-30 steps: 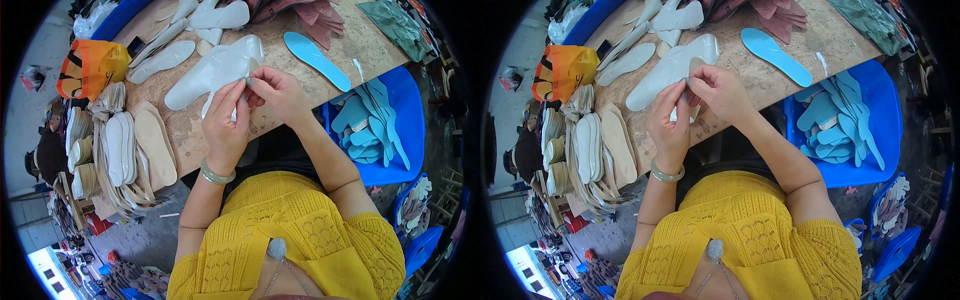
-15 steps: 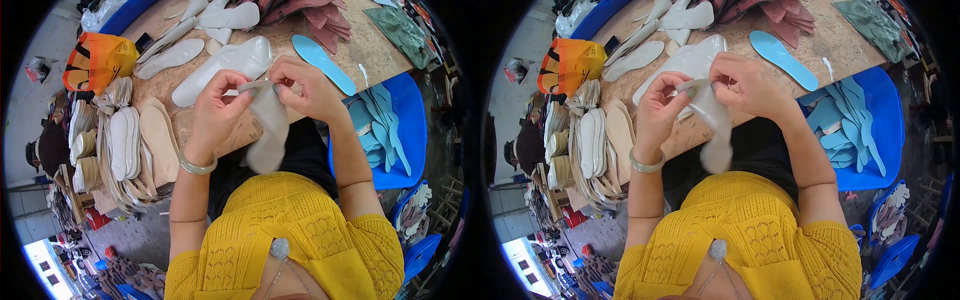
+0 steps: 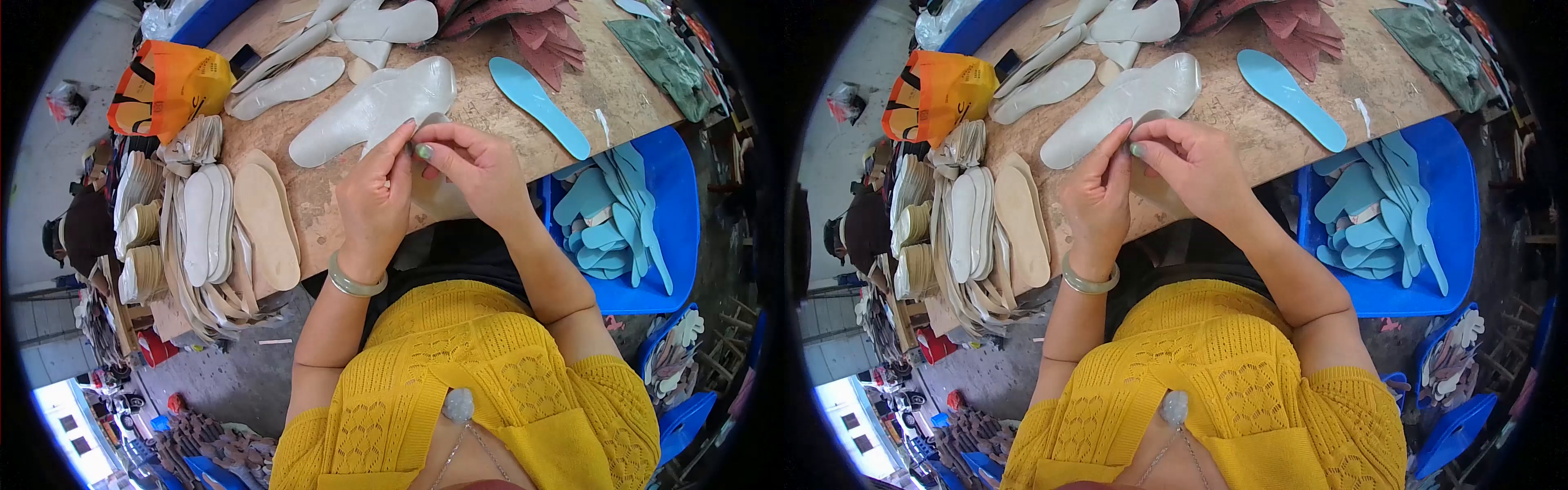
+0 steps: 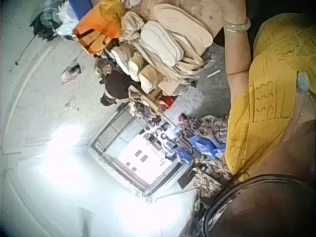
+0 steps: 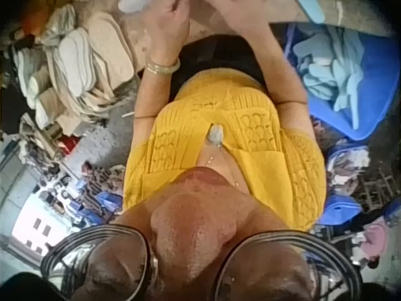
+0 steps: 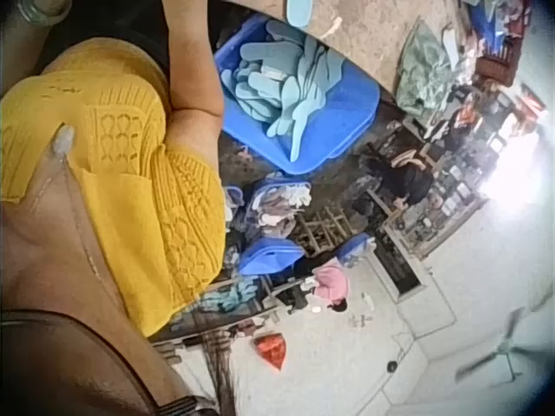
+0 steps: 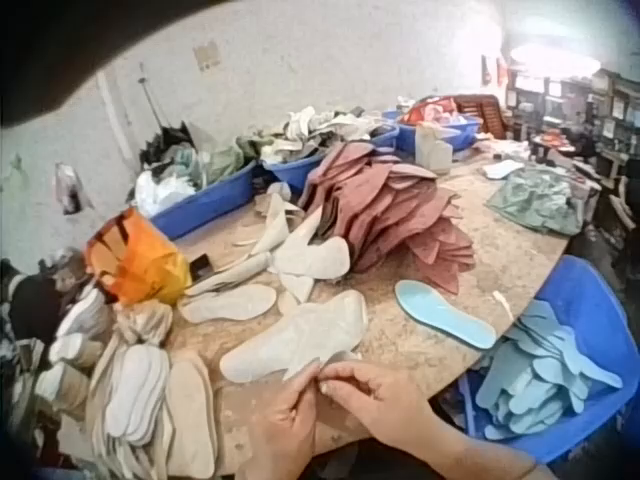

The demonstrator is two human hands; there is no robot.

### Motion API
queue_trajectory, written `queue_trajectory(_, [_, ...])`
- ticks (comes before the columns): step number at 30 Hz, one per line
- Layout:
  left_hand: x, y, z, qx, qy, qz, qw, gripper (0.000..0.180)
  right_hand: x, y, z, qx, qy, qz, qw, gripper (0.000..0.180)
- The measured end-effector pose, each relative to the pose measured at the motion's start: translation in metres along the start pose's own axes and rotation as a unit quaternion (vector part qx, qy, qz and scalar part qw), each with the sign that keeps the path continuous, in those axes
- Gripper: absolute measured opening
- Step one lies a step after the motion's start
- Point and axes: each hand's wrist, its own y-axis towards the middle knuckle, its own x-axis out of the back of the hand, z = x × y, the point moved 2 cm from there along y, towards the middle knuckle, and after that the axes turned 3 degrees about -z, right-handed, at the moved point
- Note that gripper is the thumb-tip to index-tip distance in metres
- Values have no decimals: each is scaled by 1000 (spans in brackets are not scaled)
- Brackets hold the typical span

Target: The recorder washes a bowl at a sink and then sits at a workbench to manually assemble shoe insoles by aligning and pressing foam layers together.

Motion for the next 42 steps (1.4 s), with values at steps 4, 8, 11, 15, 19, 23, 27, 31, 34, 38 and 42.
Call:
queue_trajectory(4, [0, -7, 0, -30, 44, 12, 998, 30, -2, 1, -2, -102, 98, 8, 990, 17])
queue_trajectory(8, [1, -12, 1, -27, 72, 25, 997, 33, -4, 5, -4, -126, 94, 8, 988, 19])
queue_trajectory(11, [1, -15, 0, -41, 88, 21, 995, 32, -5, 5, -9, -125, 94, 12, 988, 19])
queue_trajectory(15, [3, -17, -2, -55, 106, 11, 993, 29, -6, 5, -11, -119, 83, 30, 989, 18])
queue_trajectory(19, [7, -19, -3, -22, 75, 12, 997, 28, -8, 5, -13, -109, 101, 42, 988, 17])
queue_trajectory(23, [8, -18, 0, 27, 22, 9, 999, 24, -12, 5, -12, -101, 106, 33, 989, 15])
queue_trajectory(27, [12, -14, 14, 130, -116, 20, 984, 19, -15, 3, -11, -79, 68, 57, 993, 13])
queue_trajectory(31, [19, -10, 13, 172, -143, 45, 974, 15, -22, 2, -20, -27, 19, 40, 999, 11])
queue_trajectory(34, [23, -9, 15, 186, -92, 73, 976, 15, -23, 2, -22, -19, 19, 21, 999, 9])
queue_trajectory(38, [17, -17, 14, 192, -141, 59, 969, 14, -23, 2, -30, -65, 69, 10, 995, 7])
queue_trajectory(42, [15, -20, 16, 227, -262, 33, 937, 16, -25, 2, -24, -89, 151, 17, 984, 8])
